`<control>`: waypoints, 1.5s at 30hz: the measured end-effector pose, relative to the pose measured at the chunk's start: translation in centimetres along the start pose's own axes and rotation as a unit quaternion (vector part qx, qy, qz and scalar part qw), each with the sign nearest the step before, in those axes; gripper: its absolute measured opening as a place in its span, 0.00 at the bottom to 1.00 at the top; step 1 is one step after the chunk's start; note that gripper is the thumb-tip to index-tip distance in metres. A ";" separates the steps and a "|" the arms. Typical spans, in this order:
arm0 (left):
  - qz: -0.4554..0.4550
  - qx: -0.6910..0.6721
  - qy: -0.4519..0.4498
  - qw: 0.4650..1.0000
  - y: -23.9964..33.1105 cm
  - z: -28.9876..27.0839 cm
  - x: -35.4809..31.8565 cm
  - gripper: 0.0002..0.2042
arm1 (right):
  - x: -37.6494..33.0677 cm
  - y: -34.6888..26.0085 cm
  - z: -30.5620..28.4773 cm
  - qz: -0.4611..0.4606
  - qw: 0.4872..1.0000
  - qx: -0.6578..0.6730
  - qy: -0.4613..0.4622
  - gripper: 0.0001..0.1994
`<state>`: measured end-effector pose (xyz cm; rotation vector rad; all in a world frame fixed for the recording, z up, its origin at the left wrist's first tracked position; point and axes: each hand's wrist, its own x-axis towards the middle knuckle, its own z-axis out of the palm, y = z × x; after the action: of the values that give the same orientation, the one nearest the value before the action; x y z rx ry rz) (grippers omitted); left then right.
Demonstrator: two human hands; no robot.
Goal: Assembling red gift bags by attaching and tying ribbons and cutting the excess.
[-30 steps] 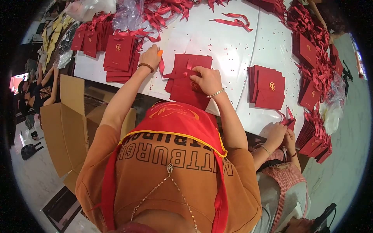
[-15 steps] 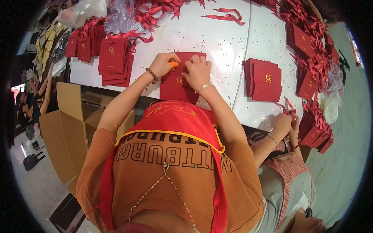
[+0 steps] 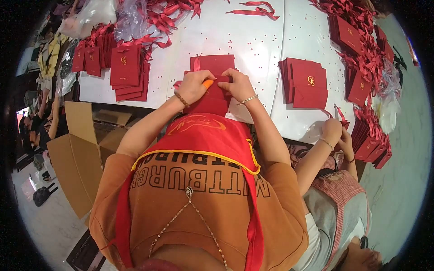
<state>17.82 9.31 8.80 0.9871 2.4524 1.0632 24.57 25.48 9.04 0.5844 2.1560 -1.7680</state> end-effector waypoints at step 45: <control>-0.022 -0.074 -0.280 0.957 -2.4 -3.6 4.6 0.10 | -1.4 1.1 1.5 -0.269 0.955 -0.115 0.041 0.11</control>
<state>11.59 9.42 9.57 1.0112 1.8976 0.7990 26.28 24.00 8.45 0.0036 2.7167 -1.7047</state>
